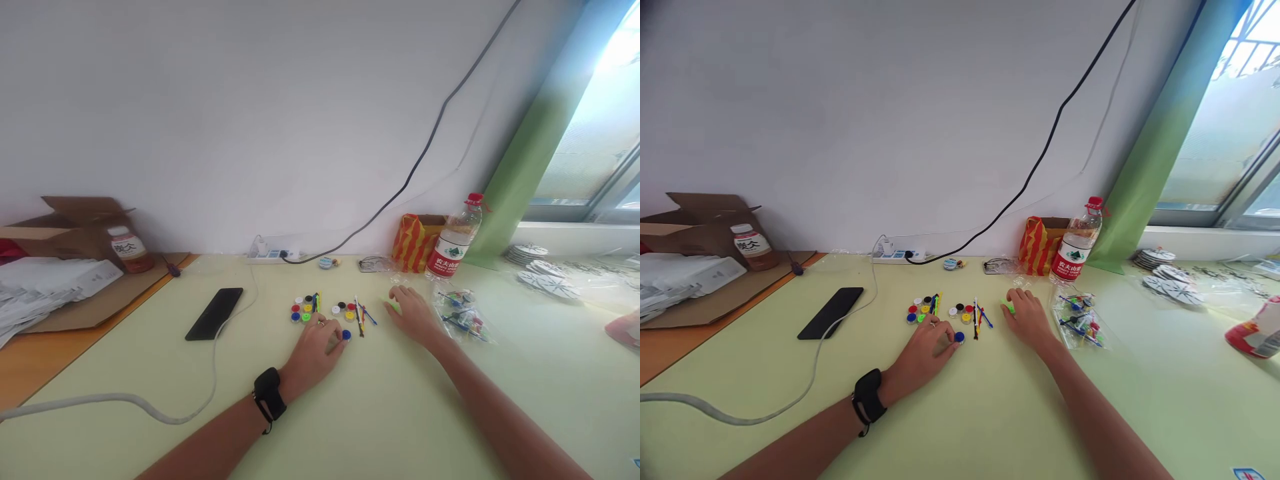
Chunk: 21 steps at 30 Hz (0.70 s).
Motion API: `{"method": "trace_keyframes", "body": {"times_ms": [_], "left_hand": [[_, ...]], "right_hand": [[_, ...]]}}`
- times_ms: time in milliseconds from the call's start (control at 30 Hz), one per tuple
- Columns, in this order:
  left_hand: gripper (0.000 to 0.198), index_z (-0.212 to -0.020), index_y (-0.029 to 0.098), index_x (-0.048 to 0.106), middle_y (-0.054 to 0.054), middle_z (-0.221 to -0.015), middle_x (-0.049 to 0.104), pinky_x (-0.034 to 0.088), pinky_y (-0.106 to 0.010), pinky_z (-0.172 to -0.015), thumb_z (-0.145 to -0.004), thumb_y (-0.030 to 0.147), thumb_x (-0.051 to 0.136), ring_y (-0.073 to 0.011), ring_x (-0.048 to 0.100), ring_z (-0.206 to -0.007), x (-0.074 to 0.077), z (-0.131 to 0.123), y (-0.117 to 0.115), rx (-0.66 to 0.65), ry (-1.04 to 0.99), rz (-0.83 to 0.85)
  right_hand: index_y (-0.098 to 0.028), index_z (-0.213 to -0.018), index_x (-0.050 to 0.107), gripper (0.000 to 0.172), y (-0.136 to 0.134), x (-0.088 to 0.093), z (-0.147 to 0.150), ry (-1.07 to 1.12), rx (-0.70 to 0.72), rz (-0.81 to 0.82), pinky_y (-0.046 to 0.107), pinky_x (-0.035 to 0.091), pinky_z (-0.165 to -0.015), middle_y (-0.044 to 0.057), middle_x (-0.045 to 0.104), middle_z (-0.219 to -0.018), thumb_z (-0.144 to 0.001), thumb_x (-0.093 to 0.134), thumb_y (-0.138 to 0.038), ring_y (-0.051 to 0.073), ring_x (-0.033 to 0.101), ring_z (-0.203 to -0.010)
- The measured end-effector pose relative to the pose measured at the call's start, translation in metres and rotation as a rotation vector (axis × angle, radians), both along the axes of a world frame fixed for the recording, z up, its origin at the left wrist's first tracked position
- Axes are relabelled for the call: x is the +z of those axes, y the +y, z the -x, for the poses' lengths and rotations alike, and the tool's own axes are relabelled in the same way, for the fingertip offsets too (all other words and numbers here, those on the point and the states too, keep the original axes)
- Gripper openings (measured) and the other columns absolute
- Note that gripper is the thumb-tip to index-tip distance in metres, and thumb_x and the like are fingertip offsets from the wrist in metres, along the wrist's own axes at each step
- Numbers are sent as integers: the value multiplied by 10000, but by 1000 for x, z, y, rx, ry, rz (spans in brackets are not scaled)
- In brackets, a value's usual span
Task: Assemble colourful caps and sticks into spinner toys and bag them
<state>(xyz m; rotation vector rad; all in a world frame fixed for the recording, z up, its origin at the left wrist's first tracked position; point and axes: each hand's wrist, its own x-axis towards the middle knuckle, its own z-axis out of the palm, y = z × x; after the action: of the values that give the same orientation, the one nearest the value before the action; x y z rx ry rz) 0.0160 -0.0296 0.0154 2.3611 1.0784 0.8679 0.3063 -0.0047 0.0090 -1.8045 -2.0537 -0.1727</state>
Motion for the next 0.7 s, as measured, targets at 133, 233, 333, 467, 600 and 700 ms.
{"method": "trace_keyframes", "body": {"times_ms": [133, 233, 333, 467, 600, 700], "left_hand": [[175, -1101, 254, 603, -34, -1140, 652, 414, -428, -1012, -1024, 363, 490, -254, 499, -1137, 5, 2, -3, -54, -20, 10], [404, -1254, 264, 571, -53, -1283, 610, 379, -439, -1063, -997, 562, 478, -275, 457, -1204, 6, 5, -3, -141, -21, 5], [580, -1301, 264, 555, -68, -1325, 589, 362, -456, -1072, -926, 700, 481, -302, 433, -1219, 5, 8, -1, -170, -34, -2], [487, -1306, 276, 554, -61, -1298, 596, 352, -463, -1069, -1009, 610, 361, -295, 434, -1188, 8, 9, -2, -172, -41, -15], [367, -1265, 299, 571, -36, -1251, 618, 360, -465, -1047, -1051, 435, 305, -285, 431, -1157, 10, 8, -5, -176, -16, -40], [292, -1238, 295, 576, -31, -1236, 622, 380, -456, -1039, -1038, 359, 373, -279, 432, -1169, 11, 6, -6, -157, -2, -29]], "right_hand": [[-246, -1051, 569, 280, -14, 10, 15, 190, 377, 101, 313, 452, -793, 44, 667, -993, -1059, 335, -399, 186, 620, -859], [-247, -1060, 581, 329, -20, 12, 21, 173, 446, 208, 292, 430, -709, 29, 669, -980, -924, 596, -546, 184, 592, -793], [-227, -906, 558, 349, -21, 10, 19, 94, 444, 251, 266, 365, -626, 1, 637, -844, -808, 724, -519, 171, 531, -712], [-224, -823, 503, 284, -23, 10, 12, 96, 459, 218, 266, 332, -606, -14, 577, -743, -1005, 412, -422, 156, 480, -644], [-243, -1015, 572, 235, -26, 11, 14, 159, 395, 184, 285, 417, -658, 10, 646, -887, -1016, 402, -405, 166, 555, -700], [-278, -1206, 603, 270, -25, 9, 19, 166, 405, 132, 330, 488, -794, 56, 665, -1087, -1006, 430, -331, 196, 631, -887]]}}
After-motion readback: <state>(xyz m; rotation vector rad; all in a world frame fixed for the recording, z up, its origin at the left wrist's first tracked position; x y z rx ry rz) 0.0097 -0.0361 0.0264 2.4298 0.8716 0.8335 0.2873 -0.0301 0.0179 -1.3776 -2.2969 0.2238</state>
